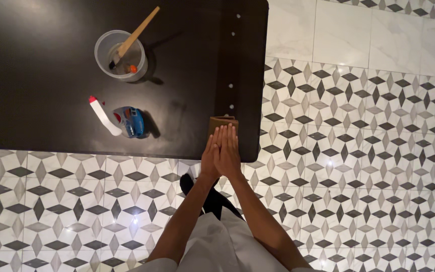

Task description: The person cleans a dark table surface using a spray bottle, a cloth, and a brush. They spray the table, wipe it with the cloth, and use the brush to scrub the surface. The person repeats these actions, moving the cleaning supplies around the table as they work.

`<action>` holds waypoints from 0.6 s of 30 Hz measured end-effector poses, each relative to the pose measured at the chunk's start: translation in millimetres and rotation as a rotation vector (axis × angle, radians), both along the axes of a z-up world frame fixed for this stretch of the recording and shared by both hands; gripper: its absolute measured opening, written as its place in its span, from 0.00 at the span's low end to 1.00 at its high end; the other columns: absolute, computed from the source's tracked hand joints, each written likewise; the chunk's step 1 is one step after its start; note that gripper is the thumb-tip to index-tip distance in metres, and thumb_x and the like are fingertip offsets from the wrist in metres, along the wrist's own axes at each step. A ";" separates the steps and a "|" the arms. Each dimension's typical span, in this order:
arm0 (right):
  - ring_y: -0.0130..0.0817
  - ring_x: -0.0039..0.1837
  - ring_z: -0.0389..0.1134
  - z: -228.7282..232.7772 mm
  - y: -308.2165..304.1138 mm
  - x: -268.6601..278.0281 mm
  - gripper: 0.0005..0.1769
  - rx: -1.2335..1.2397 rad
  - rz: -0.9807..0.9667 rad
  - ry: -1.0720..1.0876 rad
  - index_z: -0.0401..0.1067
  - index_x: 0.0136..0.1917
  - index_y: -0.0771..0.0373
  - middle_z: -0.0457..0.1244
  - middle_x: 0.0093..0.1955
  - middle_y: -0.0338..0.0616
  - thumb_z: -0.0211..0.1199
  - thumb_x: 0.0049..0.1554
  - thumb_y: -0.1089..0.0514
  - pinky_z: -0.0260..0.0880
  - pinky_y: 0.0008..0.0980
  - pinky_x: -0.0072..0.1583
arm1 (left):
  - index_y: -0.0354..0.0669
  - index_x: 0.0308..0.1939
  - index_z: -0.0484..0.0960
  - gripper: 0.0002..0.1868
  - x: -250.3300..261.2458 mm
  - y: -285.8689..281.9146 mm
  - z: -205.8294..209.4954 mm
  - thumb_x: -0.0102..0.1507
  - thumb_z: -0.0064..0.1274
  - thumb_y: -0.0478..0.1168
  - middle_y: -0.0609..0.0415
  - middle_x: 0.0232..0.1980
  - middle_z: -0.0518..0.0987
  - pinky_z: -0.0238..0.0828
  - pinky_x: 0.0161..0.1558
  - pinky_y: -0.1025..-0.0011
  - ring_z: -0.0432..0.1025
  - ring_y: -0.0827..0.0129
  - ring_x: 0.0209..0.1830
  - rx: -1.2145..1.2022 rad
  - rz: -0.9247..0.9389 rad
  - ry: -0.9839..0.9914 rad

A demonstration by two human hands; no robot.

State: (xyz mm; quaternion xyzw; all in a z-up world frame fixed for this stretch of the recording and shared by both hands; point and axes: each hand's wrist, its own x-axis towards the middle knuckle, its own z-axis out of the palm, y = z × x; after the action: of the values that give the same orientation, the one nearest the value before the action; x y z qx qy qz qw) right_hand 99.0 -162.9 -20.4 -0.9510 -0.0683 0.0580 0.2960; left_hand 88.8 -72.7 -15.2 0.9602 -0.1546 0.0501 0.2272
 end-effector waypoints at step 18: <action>0.57 0.87 0.32 -0.5 0.9 19.1 0.40 0.066 -0.030 -0.025 0.42 0.83 0.71 0.35 0.87 0.62 0.48 0.65 0.53 0.35 0.57 0.81 | 0.31 0.80 0.48 0.43 17.6 1.2 -4.5 0.67 0.47 0.49 0.35 0.83 0.48 0.37 0.82 0.56 0.40 0.47 0.85 0.099 -0.048 0.022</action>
State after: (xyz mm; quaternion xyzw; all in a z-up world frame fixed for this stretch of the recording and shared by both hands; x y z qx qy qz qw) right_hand 118.1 -161.9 -20.9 -0.9423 -0.0595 0.0394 0.3271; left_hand 106.4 -71.5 -19.7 0.9667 -0.1776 0.0264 0.1823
